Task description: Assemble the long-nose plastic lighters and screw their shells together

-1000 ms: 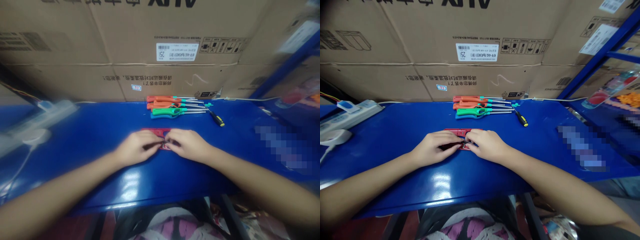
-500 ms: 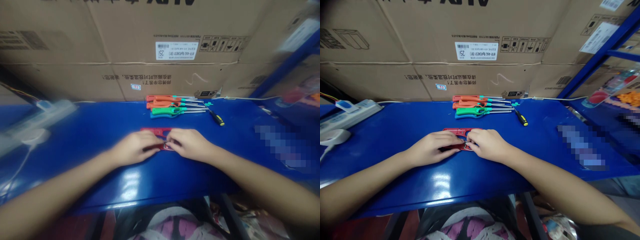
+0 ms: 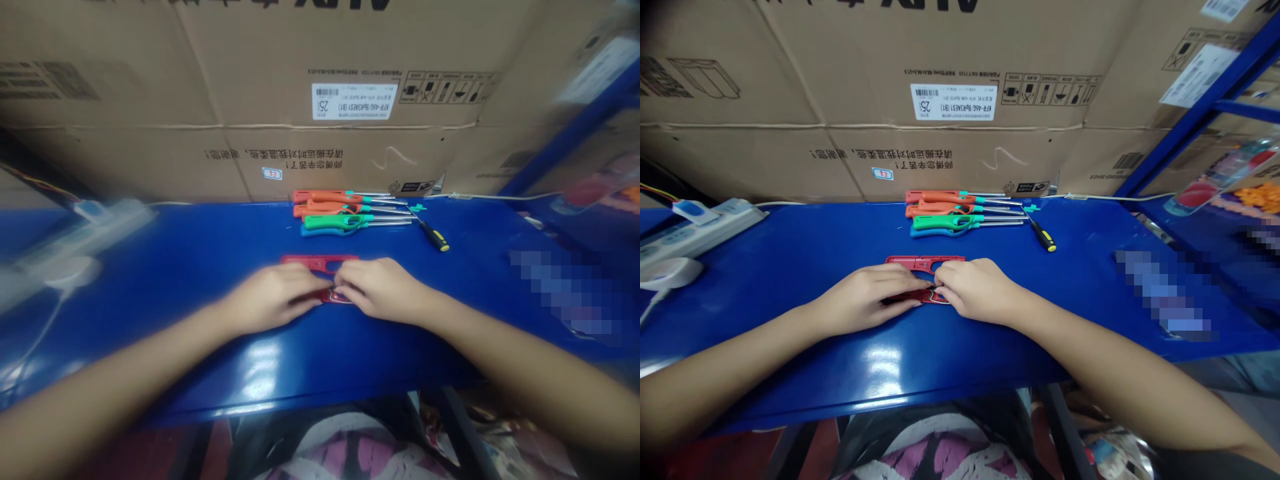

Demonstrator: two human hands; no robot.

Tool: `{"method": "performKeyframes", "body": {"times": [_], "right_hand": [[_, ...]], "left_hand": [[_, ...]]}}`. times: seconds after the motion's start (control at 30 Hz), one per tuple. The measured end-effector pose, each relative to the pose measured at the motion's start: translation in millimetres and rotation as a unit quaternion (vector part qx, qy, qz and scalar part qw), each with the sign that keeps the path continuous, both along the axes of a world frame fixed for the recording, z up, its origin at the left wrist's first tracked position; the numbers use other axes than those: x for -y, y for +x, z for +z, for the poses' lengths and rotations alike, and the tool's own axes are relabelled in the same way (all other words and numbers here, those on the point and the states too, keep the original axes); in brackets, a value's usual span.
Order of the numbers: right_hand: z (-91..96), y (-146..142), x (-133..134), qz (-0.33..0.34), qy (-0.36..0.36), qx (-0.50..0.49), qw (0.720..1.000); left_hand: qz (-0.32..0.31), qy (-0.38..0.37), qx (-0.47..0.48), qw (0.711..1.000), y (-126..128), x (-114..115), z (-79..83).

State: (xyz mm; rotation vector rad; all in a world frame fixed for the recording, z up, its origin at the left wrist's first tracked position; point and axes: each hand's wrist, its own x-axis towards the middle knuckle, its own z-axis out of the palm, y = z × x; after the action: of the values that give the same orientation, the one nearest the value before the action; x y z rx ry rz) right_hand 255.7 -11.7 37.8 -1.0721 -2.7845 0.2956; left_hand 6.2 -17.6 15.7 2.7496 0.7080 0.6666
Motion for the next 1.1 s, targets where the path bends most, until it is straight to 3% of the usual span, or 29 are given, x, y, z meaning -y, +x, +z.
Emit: {"method": "performKeyframes", "body": {"times": [0.3,0.5,0.9,1.1], "right_hand": [[-5.4,-4.6,0.0,-0.065,-0.080,-0.088,0.991],[2.2,-3.0,-0.6,-0.080,-0.108,-0.068,0.989],[12.1,12.4,-5.4,-0.002,-0.171,-0.083,0.982],[15.3,14.8,-5.9,0.024,-0.148,-0.078,0.986]], "left_hand": [[-0.024,0.019,-0.015,0.999,2.7,0.2,2.6],[-0.011,0.012,-0.035,0.999,3.6,0.9,3.2],[0.001,-0.020,-0.034,0.999,-0.1,1.8,6.4],[-0.011,-0.050,-0.045,0.998,2.8,4.2,11.6]]}}
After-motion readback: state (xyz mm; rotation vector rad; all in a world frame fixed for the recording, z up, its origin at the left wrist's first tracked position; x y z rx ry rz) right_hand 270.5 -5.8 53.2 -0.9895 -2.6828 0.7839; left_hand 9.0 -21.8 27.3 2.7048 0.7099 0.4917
